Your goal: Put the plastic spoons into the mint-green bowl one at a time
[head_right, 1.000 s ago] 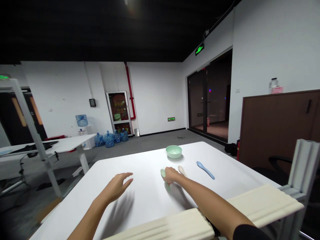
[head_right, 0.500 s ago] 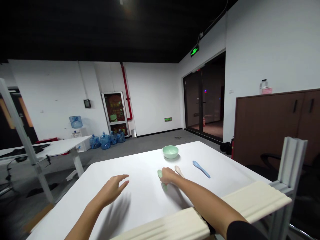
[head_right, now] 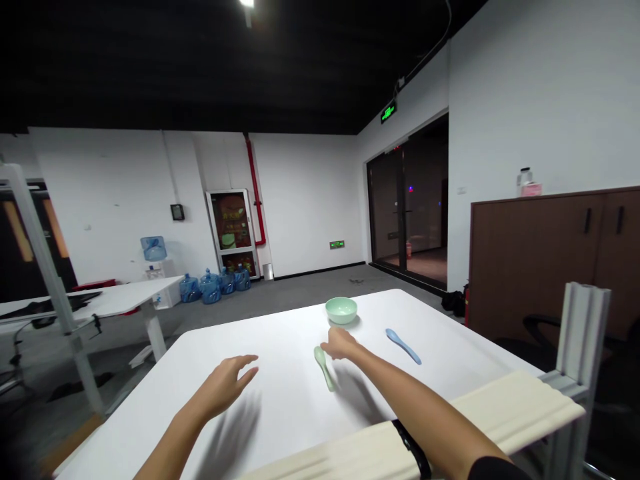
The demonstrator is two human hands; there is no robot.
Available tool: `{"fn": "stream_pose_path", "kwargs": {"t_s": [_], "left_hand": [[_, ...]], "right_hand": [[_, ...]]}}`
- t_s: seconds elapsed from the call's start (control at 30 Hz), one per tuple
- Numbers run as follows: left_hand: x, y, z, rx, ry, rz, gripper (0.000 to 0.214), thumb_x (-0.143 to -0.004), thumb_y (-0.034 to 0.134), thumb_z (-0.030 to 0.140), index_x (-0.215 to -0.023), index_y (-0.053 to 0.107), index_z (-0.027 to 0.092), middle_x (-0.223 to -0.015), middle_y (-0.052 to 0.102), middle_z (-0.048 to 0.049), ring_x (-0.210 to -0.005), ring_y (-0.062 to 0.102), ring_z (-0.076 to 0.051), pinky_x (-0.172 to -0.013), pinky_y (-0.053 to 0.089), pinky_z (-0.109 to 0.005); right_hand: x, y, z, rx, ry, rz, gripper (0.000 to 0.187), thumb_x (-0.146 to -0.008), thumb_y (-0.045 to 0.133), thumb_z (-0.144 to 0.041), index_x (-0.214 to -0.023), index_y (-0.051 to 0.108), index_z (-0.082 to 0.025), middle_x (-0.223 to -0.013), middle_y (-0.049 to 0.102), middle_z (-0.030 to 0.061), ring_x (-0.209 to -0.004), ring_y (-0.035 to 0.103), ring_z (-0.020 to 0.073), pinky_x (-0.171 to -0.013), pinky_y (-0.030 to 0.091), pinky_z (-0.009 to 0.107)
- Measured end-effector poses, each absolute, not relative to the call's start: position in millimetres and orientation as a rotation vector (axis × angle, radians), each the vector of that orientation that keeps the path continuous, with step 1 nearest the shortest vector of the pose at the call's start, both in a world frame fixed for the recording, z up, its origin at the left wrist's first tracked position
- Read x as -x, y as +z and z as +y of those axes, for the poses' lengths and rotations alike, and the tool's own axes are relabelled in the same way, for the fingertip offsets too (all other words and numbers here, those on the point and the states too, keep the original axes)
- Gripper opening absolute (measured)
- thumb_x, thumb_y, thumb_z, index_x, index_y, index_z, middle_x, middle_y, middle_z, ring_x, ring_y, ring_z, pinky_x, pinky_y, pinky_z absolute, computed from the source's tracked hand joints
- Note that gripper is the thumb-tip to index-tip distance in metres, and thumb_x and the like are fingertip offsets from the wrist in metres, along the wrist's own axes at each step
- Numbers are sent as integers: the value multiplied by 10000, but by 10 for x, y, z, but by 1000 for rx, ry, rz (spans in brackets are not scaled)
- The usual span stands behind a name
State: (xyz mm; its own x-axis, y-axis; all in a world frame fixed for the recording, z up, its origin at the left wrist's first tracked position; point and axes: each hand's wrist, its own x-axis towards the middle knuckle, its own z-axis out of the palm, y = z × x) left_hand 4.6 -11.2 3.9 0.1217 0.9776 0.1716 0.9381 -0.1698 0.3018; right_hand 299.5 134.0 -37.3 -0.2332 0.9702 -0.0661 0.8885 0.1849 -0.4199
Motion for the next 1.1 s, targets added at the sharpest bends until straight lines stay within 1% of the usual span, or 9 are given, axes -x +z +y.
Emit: {"fn": "stream_pose_path", "kwargs": {"t_s": [0.1, 0.23, 0.37, 0.47, 0.53, 0.63, 0.7, 0.93, 1.1], "left_hand": [[-57, 53, -130, -2259, 507, 1952, 546, -910, 367, 545, -1280, 596, 215, -1322, 621, -87, -1253, 534, -285, -1014, 425, -402], [-66, 66, -147, -2257, 507, 1949, 551, -914, 364, 546, -1285, 592, 209, -1326, 616, -90, -1255, 531, -283, -1015, 423, -405], [-70, 67, -150, -2254, 522, 1939, 536, -916, 368, 543, -1282, 594, 224, -1328, 616, -80, -1252, 533, -274, -1015, 419, -392], [-71, 59, -146, -2250, 528, 1937, 532, -916, 369, 545, -1279, 596, 229, -1325, 619, -76, -1247, 538, -271, -1012, 417, -382], [-66, 50, -140, -2249, 537, 1938, 536, -915, 369, 550, -1279, 596, 230, -1324, 619, -77, -1245, 539, -275, -1006, 421, -384], [-51, 36, -131, -2248, 546, 1936, 535, -912, 372, 551, -1279, 596, 233, -1327, 617, -77, -1247, 535, -278, -1005, 422, -389], [-42, 31, -127, -2252, 546, 1932, 531, -912, 370, 548, -1278, 598, 236, -1331, 615, -75, -1249, 532, -277, -1010, 418, -390], [-56, 50, -146, -2252, 559, 1944, 518, -913, 377, 529, -1277, 600, 234, -1312, 628, -73, -1239, 537, -272, -1006, 415, -380], [-66, 69, -152, -2256, 559, 1941, 522, -913, 377, 528, -1273, 603, 226, -1312, 627, -81, -1232, 545, -277, -1002, 418, -389]], "right_hand": [[-3023, -336, 1323, 1782, 515, -2239, 362, -833, 524, -387, -622, 659, -126, -618, 688, 76, -502, 593, 117, -519, 421, 205], [-3042, -297, 1277, 1761, 438, -2262, 379, -861, 499, -373, -602, 637, -133, -552, 646, 68, -509, 598, 132, -547, 435, 223], [-3042, -269, 1240, 1755, 413, -2255, 378, -873, 506, -388, -606, 615, -144, -547, 632, 54, -496, 589, 129, -563, 432, 227], [-3034, -279, 1233, 1767, 370, -2279, 393, -882, 496, -406, -610, 614, -149, -586, 647, 66, -563, 618, 146, -589, 428, 230], [-3032, -280, 1236, 1774, 294, -2293, 385, -879, 500, -419, -642, 635, -147, -680, 682, 92, -672, 651, 178, -623, 429, 242], [-3050, -236, 1242, 1749, 198, -2288, 357, -868, 515, -453, -814, 689, -146, -905, 714, 129, -882, 661, 238, -693, 433, 269], [-3091, -177, 1246, 1702, 176, -2287, 393, -868, 509, -480, -964, 690, -144, -1027, 702, 146, -978, 642, 266, -736, 433, 286], [-3437, -38, 1243, 1627, 194, -2284, 538, -878, 491, -512, -1257, 586, -142, -1186, 655, 166, -1118, 592, 291, -832, 426, 303], [-3732, -99, 1173, 1602, 168, -2248, 563, -896, 465, -510, -1348, 519, -179, -1310, 596, 134, -1209, 538, 280, -941, 395, 312]]}}
